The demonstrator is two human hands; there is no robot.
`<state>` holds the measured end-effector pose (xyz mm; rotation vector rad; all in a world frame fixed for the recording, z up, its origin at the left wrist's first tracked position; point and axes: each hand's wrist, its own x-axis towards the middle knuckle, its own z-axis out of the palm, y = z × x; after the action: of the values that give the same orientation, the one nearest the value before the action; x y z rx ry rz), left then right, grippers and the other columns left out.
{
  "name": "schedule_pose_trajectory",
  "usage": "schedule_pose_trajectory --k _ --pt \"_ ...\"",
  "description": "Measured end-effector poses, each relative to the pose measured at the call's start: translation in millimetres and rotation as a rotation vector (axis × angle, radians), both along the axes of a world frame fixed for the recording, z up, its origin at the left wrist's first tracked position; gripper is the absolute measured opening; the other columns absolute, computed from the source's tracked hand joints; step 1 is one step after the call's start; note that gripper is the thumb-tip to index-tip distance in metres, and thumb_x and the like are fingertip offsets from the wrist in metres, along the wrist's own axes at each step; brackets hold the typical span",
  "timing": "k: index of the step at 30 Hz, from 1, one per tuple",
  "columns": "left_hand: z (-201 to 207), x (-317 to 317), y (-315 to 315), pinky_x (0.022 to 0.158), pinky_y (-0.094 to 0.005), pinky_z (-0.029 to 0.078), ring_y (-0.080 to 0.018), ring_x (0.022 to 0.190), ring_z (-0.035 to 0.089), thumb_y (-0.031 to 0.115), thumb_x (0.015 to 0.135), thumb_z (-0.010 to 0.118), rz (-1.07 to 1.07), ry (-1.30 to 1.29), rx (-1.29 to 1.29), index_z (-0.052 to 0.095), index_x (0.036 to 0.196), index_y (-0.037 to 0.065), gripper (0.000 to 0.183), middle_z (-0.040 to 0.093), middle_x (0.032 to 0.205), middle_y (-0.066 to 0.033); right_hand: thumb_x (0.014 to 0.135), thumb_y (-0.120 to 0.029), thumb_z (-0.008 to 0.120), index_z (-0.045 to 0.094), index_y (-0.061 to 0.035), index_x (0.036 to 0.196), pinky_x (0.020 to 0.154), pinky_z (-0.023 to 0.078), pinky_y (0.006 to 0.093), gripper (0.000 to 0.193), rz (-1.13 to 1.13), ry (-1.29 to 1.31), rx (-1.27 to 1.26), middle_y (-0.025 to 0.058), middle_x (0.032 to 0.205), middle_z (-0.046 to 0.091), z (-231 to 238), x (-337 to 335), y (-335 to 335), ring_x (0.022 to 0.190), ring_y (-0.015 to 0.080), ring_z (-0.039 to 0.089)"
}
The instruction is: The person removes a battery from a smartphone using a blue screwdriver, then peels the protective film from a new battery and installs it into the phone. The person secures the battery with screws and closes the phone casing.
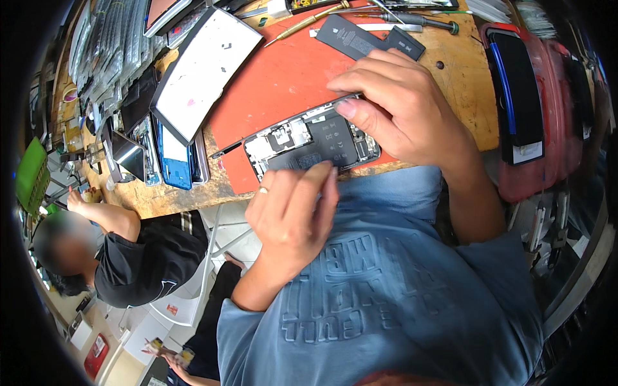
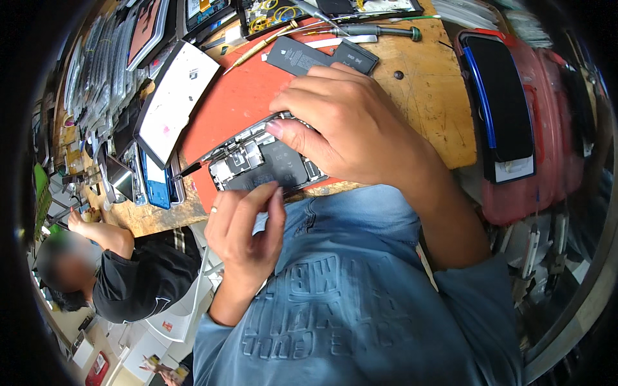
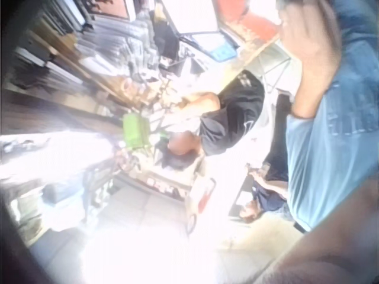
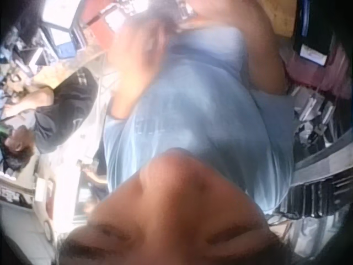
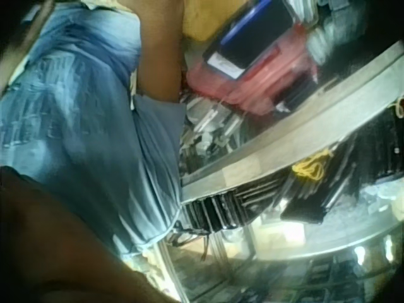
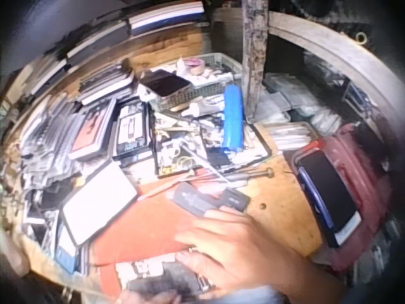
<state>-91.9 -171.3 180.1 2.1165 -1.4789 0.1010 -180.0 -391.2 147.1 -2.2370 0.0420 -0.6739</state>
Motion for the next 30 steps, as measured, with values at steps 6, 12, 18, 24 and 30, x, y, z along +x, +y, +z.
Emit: schedule_pose_trajectory --k 6,12,18,24,30 --pt "6.7 9.7 2.1 0.053 -0.0288 0.039 -0.0097 0.055 0.048 0.000 0.095 0.080 0.254 0.355 0.141 0.076 0.115 -0.002 0.020 0.058 0.073 -0.0035 0.096 -0.013 0.074 0.074 0.0029 0.109 0.084 0.053 0.0435 0.021 -0.017 0.017 -0.028 0.0169 0.101 0.076 2.2 -1.4 -2.5 0.091 0.0355 0.070" --pt "38.3 12.9 19.6 0.048 -0.0199 0.035 -0.0042 0.051 0.046 0.006 0.106 0.065 0.319 1.794 -0.108 0.039 0.163 -0.009 0.064 0.065 0.080 -0.0029 0.097 -0.014 0.073 0.074 0.0033 0.109 0.085 0.053 0.0433 0.021 -0.004 0.005 -0.032 0.0166 0.102 0.077 2.2 0.5 -1.7 0.091 0.0352 0.070" --pt "33.3 13.5 22.5 0.043 -0.0218 0.036 -0.0095 0.048 0.053 0.010 0.104 0.061 0.137 2.073 -0.203 0.024 0.169 -0.008 0.077 0.071 0.099 -0.0168 0.097 -0.014 0.074 0.074 0.0030 0.109 0.084 0.052 0.0434 0.021 -0.004 -0.024 -0.017 0.0172 0.104 0.077 -0.7 0.5 -1.3 0.092 0.0358 0.070" --pt "32.4 8.8 26.0 0.044 -0.0224 0.040 -0.0132 0.049 0.058 0.007 0.102 0.057 0.067 2.085 -0.182 0.010 0.173 -0.002 0.086 0.070 0.109 -0.0221 0.095 -0.017 0.077 0.074 0.0017 0.104 0.082 0.052 0.0458 0.021 -0.027 -0.052 -0.001 0.0155 0.098 0.074 -1.6 2.9 1.1 0.090 0.0361 0.069" --pt "32.6 10.0 23.5 0.044 -0.0228 0.043 -0.0146 0.050 0.060 0.006 0.101 0.058 0.066 2.091 -0.174 0.008 0.174 0.000 0.088 0.069 0.112 -0.0239 0.096 -0.019 0.078 0.073 0.0010 0.100 0.082 0.053 0.0470 0.021 -0.041 -0.064 0.002 0.0140 0.093 0.073 -1.7 2.9 1.3 0.089 0.0360 0.068"
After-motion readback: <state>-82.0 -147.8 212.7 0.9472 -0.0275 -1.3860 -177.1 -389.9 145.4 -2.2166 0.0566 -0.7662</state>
